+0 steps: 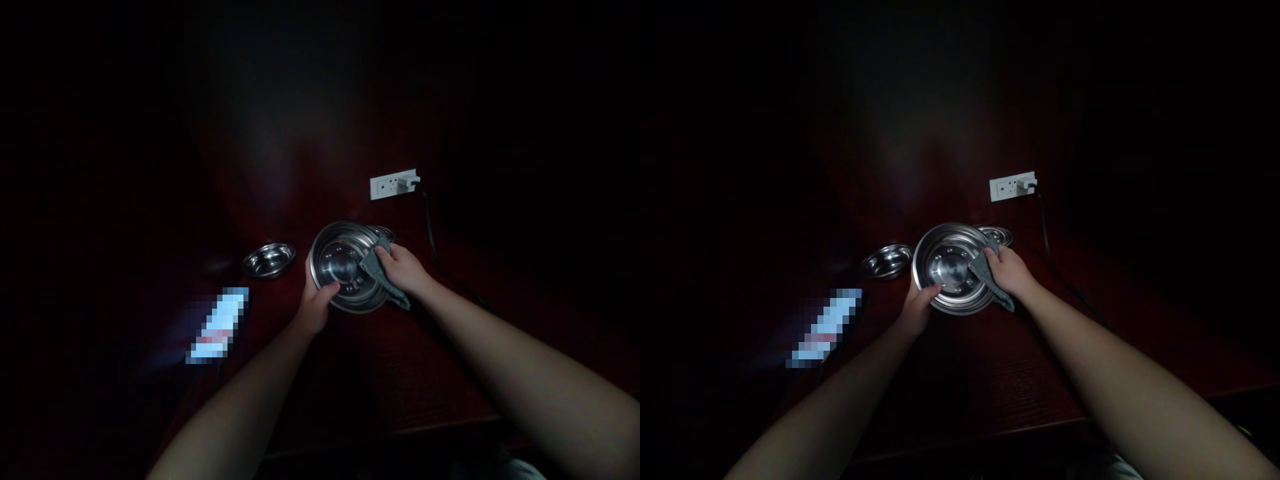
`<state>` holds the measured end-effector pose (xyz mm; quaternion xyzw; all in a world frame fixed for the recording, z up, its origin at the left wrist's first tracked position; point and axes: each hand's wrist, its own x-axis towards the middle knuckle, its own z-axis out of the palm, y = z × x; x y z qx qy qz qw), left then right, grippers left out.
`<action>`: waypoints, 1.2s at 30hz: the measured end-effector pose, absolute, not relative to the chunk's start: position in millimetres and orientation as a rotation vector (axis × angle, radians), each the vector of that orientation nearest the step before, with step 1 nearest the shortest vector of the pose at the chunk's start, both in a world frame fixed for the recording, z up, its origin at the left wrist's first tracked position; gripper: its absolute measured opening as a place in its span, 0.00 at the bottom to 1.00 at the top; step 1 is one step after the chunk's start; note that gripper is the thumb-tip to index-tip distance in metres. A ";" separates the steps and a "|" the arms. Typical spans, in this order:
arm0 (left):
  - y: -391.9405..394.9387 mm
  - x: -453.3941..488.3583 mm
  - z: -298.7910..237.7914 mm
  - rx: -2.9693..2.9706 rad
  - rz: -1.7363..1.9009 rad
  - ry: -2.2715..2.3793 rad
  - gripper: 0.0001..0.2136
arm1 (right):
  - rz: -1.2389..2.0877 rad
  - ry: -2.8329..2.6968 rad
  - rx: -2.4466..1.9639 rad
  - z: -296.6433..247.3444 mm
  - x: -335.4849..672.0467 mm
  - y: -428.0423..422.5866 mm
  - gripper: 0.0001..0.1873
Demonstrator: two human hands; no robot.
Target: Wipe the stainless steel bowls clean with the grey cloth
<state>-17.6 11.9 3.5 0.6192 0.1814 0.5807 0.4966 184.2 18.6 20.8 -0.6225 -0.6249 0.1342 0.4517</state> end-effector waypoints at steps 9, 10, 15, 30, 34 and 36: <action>16.6 -20.2 2.3 1.462 1.357 0.430 0.37 | 0.353 -1.543 -1.562 21.2 183.3 17.5 0.17; 16.9 -20.4 2.3 1.461 1.351 0.426 0.37 | 0.349 -1.543 -1.564 21.1 183.3 17.6 0.17; 18.9 -21.9 3.5 1.454 1.352 0.412 0.36 | 0.353 -1.543 -1.564 21.6 183.4 16.8 0.17; 23.0 -28.6 -1.2 1.221 1.074 0.450 0.33 | 0.471 -1.681 -1.508 22.8 194.3 18.4 0.18; 19.6 -29.6 -0.6 1.151 0.920 0.473 0.30 | 0.603 -1.772 -1.457 22.9 199.8 19.2 0.16; 18.4 -30.6 0.2 1.140 0.852 0.484 0.27 | 0.691 -1.793 -1.435 23.4 201.5 18.7 0.15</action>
